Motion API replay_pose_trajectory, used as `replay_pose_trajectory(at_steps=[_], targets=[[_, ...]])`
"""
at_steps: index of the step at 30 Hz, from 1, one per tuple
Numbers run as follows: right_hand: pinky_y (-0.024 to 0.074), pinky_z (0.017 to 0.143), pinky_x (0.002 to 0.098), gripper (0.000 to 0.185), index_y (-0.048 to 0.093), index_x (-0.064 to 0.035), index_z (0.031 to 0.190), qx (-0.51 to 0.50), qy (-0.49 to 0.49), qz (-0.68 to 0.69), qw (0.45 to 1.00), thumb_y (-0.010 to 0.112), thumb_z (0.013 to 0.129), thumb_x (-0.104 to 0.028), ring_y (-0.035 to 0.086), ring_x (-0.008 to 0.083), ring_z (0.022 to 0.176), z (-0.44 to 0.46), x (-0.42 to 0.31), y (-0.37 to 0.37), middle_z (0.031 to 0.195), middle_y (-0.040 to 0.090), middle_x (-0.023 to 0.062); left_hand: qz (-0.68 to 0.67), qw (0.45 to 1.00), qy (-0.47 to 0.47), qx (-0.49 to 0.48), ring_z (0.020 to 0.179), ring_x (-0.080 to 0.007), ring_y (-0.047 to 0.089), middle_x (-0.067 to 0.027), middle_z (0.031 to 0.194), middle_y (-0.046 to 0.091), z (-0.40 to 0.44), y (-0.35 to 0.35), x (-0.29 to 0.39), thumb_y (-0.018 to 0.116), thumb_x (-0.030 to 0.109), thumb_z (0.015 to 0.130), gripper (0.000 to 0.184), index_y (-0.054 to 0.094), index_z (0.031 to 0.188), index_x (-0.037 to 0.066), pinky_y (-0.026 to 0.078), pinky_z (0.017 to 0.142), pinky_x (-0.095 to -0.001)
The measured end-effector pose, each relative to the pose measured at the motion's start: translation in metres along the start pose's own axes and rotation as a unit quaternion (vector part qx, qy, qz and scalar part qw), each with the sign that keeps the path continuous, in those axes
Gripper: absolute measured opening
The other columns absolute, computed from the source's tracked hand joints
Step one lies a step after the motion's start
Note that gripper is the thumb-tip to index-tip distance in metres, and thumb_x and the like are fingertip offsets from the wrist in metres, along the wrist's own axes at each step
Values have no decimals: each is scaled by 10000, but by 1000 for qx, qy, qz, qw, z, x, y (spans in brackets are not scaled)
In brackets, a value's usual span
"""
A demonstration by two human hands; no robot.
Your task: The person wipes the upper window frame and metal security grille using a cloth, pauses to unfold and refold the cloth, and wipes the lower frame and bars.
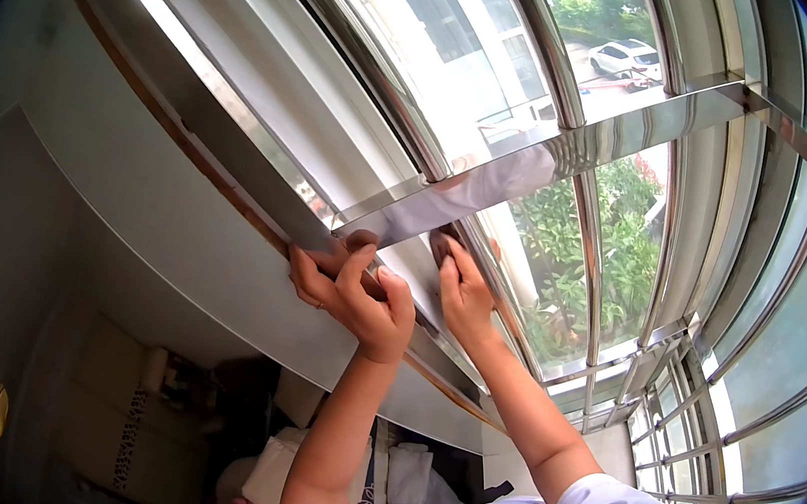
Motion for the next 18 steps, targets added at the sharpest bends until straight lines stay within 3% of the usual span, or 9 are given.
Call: replay_pose_trajectory(at_steps=[4,5,8,9,11,15,18], targets=[[376,903,439,182,615,-3,951,-24,18,94,995,523,808,-67,447,388,996,53,-40,26,1076,518,221,21,1000,-12,-9,1197,-380,264,-339,1414,222,3,-2,3,471,126,859,258,485,1111,73,314,948,-469],[415,790,379,181,610,10,979,-5,-16,92,996,507,857,-75,511,305,867,53,-39,27,943,565,177,10,1000,-9,-4,1205,-381,258,-339,1416,218,4,-1,3,468,129,867,251,483,1111,73,329,940,-465],[466,744,309,224,592,35,1069,-23,38,83,996,470,925,-86,596,224,818,21,-16,14,896,637,143,-3,1000,-12,0,1209,-375,256,-344,1422,207,4,0,4,466,136,880,242,482,1112,68,345,932,-466],[406,841,375,253,589,16,1095,-29,75,112,990,472,898,-92,518,297,933,-4,7,11,1016,580,170,-16,1000,-17,1,1194,-368,262,-349,1423,202,2,0,3,465,132,879,246,481,1114,63,346,930,-464],[346,941,435,305,578,-5,1149,-25,118,119,986,463,888,-113,440,362,1052,-58,51,0,1146,523,190,-10,1000,-2,15,1135,-342,285,-355,1421,198,0,0,2,461,119,876,254,482,1121,55,333,934,-456],[354,949,438,334,574,-8,1188,-15,183,36,982,417,938,-163,452,358,1058,-153,119,-33,1196,514,186,-33,999,-22,24,1157,-358,294,-341,1400,239,1,1,3,459,118,870,253,503,1115,70,257,975,-475],[378,890,433,269,590,1,1113,11,216,4,976,444,919,-115,475,351,981,-173,137,-42,1077,503,188,-20,999,-8,36,1185,-374,285,-332,1393,255,-1,2,2,459,133,869,257,509,1114,73,224,987,-502]])
Point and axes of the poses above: each hand's wrist, its own z-axis towards the middle knuckle, its own y-axis out of the palm, x = y × z, the point moved 6 cm from there along z, towards the middle knuckle
